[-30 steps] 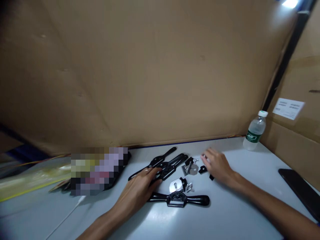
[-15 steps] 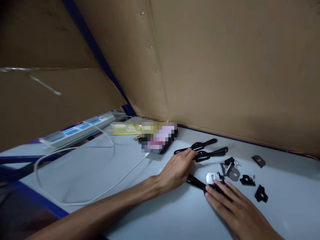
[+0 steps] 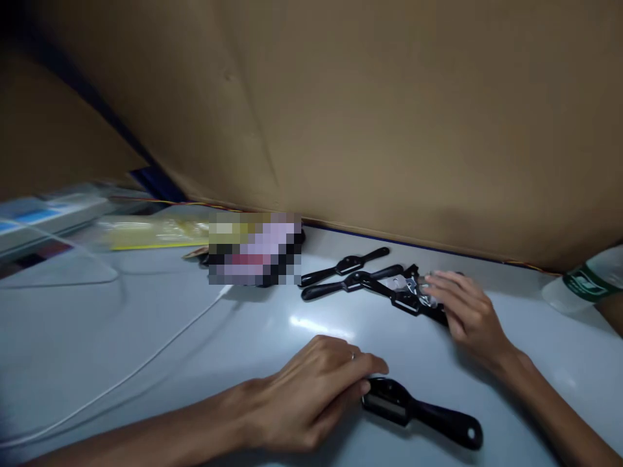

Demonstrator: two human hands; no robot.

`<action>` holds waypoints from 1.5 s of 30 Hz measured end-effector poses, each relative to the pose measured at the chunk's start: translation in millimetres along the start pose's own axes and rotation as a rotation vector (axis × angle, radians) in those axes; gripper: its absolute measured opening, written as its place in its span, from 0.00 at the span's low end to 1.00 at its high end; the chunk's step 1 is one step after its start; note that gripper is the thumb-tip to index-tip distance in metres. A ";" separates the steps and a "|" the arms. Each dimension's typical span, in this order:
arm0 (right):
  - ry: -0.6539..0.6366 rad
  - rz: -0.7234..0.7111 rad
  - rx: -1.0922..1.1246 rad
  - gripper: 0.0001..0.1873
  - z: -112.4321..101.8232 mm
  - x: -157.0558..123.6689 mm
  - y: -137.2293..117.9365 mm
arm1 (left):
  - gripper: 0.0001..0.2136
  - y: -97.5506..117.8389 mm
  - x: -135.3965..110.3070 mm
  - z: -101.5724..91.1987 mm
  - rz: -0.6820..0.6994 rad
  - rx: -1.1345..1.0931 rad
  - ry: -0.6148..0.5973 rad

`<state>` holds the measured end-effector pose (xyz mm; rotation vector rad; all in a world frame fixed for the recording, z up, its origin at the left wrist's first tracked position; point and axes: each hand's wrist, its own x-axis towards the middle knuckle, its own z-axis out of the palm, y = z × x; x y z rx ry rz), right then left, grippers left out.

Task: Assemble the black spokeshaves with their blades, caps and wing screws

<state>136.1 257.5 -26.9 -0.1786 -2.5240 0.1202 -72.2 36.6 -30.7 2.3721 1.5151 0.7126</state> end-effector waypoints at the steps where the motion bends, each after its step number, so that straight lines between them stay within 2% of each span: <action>1: 0.048 0.079 -0.028 0.20 -7.7 -0.1 0.8 | 0.14 -0.9 0.0 2.4 -0.023 0.028 -0.011; 3: 0.096 0.232 -0.096 0.17 -21.0 -3.7 5.7 | 0.14 -3.9 0.0 6.2 -0.082 0.049 -0.005; 5: 0.053 0.330 -0.163 0.15 -29.8 -10.5 15.0 | 0.14 -7.6 0.0 9.0 -0.152 0.047 0.022; 8: -0.098 0.362 -0.238 0.16 -34.4 -20.7 29.5 | 0.14 -13.1 0.1 11.9 -0.273 0.050 0.061; 11: -0.240 0.374 -0.225 0.16 -33.2 -24.9 33.3 | 0.14 -17.9 0.7 12.9 -0.345 0.041 0.069; 16: -0.380 0.393 -0.123 0.14 -24.8 -20.3 21.7 | 0.15 -22.9 0.7 10.9 -0.350 0.021 0.059; 23: -0.434 0.488 -0.016 0.05 -18.9 -15.7 12.8 | 0.10 -20.1 -1.8 10.3 -0.257 0.039 0.045; 31: -0.421 0.509 -0.085 0.07 -23.1 -19.3 12.1 | 0.12 -22.1 -1.2 9.5 -0.105 0.130 -0.013; 37: -0.424 0.501 -0.061 0.05 -25.4 -19.6 16.7 | 0.12 -22.5 -1.6 11.3 -0.099 0.154 -0.037; 42: -0.310 0.580 -0.040 0.05 -28.8 -12.2 16.0 | 0.12 -20.1 0.7 7.4 -0.128 0.072 -0.032; 45: -0.207 0.619 0.072 0.08 -32.3 -5.3 4.7 | 0.11 -19.8 3.1 6.1 -0.089 0.103 -0.039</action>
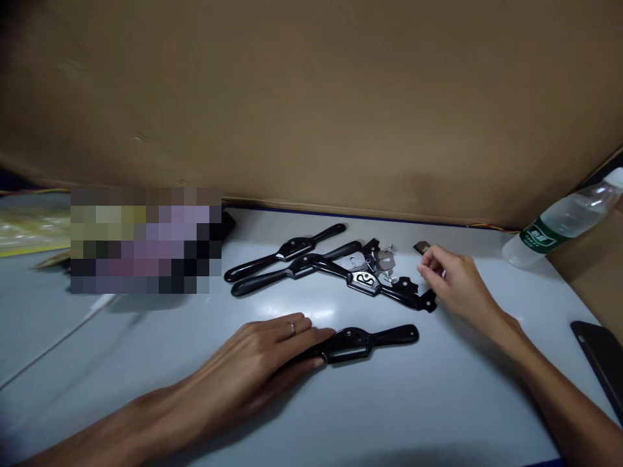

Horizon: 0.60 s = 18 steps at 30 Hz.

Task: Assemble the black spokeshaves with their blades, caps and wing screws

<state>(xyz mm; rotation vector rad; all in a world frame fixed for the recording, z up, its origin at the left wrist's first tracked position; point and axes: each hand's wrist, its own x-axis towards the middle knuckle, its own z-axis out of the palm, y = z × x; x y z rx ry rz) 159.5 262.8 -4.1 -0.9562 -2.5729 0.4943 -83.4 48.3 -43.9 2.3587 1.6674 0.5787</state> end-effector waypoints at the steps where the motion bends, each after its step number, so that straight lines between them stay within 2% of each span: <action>1: -0.001 0.002 0.071 0.09 0.2 -2.7 -7.2 | 0.11 0.2 0.7 0.2 0.031 0.035 0.000; 6: -0.118 -0.025 0.341 0.08 13.8 -30.3 -53.1 | 0.11 3.6 1.1 3.2 0.156 0.167 0.034; 10: -0.067 -0.155 0.272 0.09 23.5 -41.2 -69.5 | 0.10 6.3 -1.2 4.1 0.144 0.169 0.031; 13: 0.008 -0.149 0.150 0.09 22.4 -29.4 -54.0 | 0.10 6.6 -1.8 3.8 0.117 0.144 0.019; 16: 0.038 0.061 0.079 0.11 20.0 -8.8 -20.6 | 0.10 6.4 -1.5 4.2 0.112 0.135 0.038; 18: 0.033 0.133 0.070 0.12 19.1 3.3 3.1 | 0.10 5.9 -1.8 5.5 0.114 0.136 0.047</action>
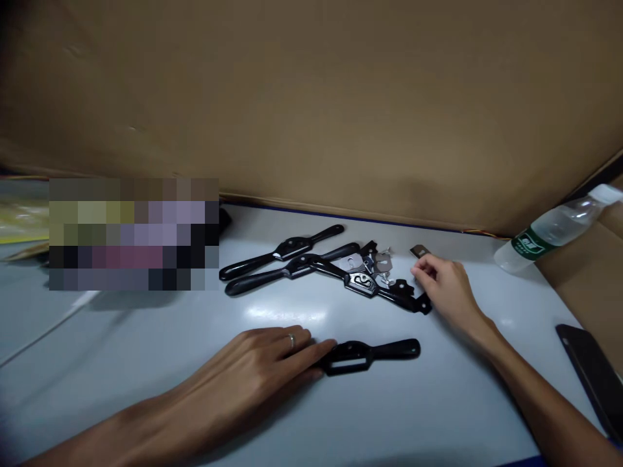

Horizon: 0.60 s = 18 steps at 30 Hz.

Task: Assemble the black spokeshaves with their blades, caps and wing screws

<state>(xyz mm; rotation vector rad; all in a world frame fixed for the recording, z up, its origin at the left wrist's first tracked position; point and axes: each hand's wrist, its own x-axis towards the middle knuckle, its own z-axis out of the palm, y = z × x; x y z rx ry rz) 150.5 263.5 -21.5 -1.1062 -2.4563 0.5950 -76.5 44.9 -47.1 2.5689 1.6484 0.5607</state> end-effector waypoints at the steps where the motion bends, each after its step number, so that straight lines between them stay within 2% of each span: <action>1: -0.007 0.020 0.000 0.13 -1.6 6.0 9.6 | 0.10 -0.3 -0.5 1.0 0.003 0.000 -0.002; 4: -0.052 0.044 -0.005 0.13 -12.6 16.3 28.3 | 0.11 -2.0 -2.7 5.0 0.018 -0.007 -0.007; 6: -0.078 0.039 -0.026 0.12 -25.7 17.0 31.4 | 0.12 -3.4 -4.3 7.4 0.012 -0.011 0.011; 8: -0.177 -0.001 -0.034 0.09 -39.7 13.7 28.1 | 0.13 -4.5 -5.2 8.8 0.022 -0.012 0.030; 10: -0.330 -0.061 -0.024 0.09 -49.5 7.9 21.1 | 0.13 -4.9 -5.3 9.1 0.038 -0.008 0.033; 14: -0.521 -0.116 -0.113 0.14 -51.5 -3.8 6.9 | 0.14 -3.9 -3.8 6.8 0.052 0.008 0.038; 18: -0.606 -0.070 -0.195 0.10 -47.7 -10.1 3.5 | 0.13 -3.1 -2.5 4.8 0.063 0.025 0.047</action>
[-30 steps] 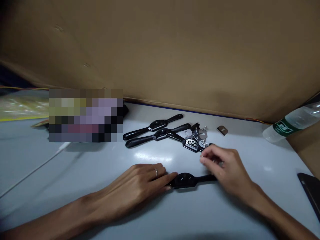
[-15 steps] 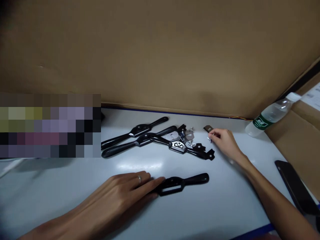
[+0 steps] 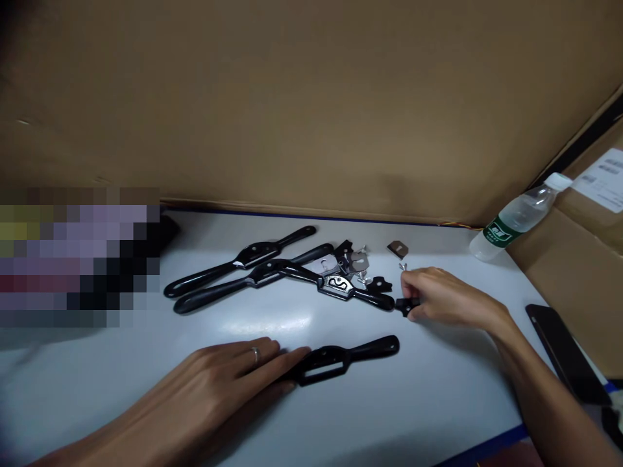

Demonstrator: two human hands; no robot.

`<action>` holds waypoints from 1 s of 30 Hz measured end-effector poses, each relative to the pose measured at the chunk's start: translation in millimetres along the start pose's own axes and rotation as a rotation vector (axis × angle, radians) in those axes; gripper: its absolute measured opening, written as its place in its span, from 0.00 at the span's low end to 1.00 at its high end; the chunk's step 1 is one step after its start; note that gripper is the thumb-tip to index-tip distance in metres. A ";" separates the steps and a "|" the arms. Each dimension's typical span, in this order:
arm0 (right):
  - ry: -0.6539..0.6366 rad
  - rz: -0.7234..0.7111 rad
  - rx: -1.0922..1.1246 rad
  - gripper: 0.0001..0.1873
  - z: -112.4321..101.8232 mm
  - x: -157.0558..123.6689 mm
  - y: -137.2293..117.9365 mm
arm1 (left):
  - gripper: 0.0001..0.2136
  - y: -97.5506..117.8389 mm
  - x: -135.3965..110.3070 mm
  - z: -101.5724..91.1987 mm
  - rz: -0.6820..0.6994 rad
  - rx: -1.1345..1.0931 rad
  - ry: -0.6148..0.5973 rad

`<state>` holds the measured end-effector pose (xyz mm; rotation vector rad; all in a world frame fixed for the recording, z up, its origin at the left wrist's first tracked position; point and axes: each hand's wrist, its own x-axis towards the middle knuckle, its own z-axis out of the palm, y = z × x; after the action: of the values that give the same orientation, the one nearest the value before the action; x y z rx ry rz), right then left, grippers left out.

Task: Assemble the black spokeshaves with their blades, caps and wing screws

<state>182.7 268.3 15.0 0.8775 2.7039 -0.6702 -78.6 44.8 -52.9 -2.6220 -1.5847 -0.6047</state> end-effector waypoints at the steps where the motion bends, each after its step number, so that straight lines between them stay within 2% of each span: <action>1: -0.011 0.005 0.005 0.10 0.3 -0.9 0.5 | 0.13 0.0 0.3 -0.2 -0.001 0.001 -0.006; 6: -0.104 0.023 -0.028 0.04 -5.1 -6.7 0.9 | 0.13 -0.2 1.7 -1.6 -0.008 0.009 -0.015; 9: -0.095 0.015 -0.021 0.04 -8.0 -7.7 -6.6 | 0.13 0.2 2.0 -3.4 -0.002 0.012 -0.025; 13: 0.082 -0.134 0.127 0.05 -2.2 -5.2 -27.5 | 0.11 0.3 2.2 -3.7 0.000 0.021 -0.035; 16: 0.236 -0.155 0.297 0.08 9.9 -3.6 -48.0 | 0.10 0.0 2.4 -3.1 0.005 0.040 -0.037; 20: 0.262 -0.145 0.484 0.08 29.7 -3.3 -71.0 | 0.12 0.7 1.7 -5.4 0.096 0.137 -0.010; 24: 0.366 -0.207 0.475 0.05 46.5 -2.4 -81.7 | 0.12 2.9 2.8 -9.0 0.125 0.159 0.021; 30: 0.245 -0.151 0.542 0.07 61.0 -0.1 -88.5 | 0.13 3.6 5.9 -9.9 0.100 0.125 0.018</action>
<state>133.8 175.1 -6.9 0.9193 2.8654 -1.4644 -76.2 46.0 -41.1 -2.5780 -1.4275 -0.5046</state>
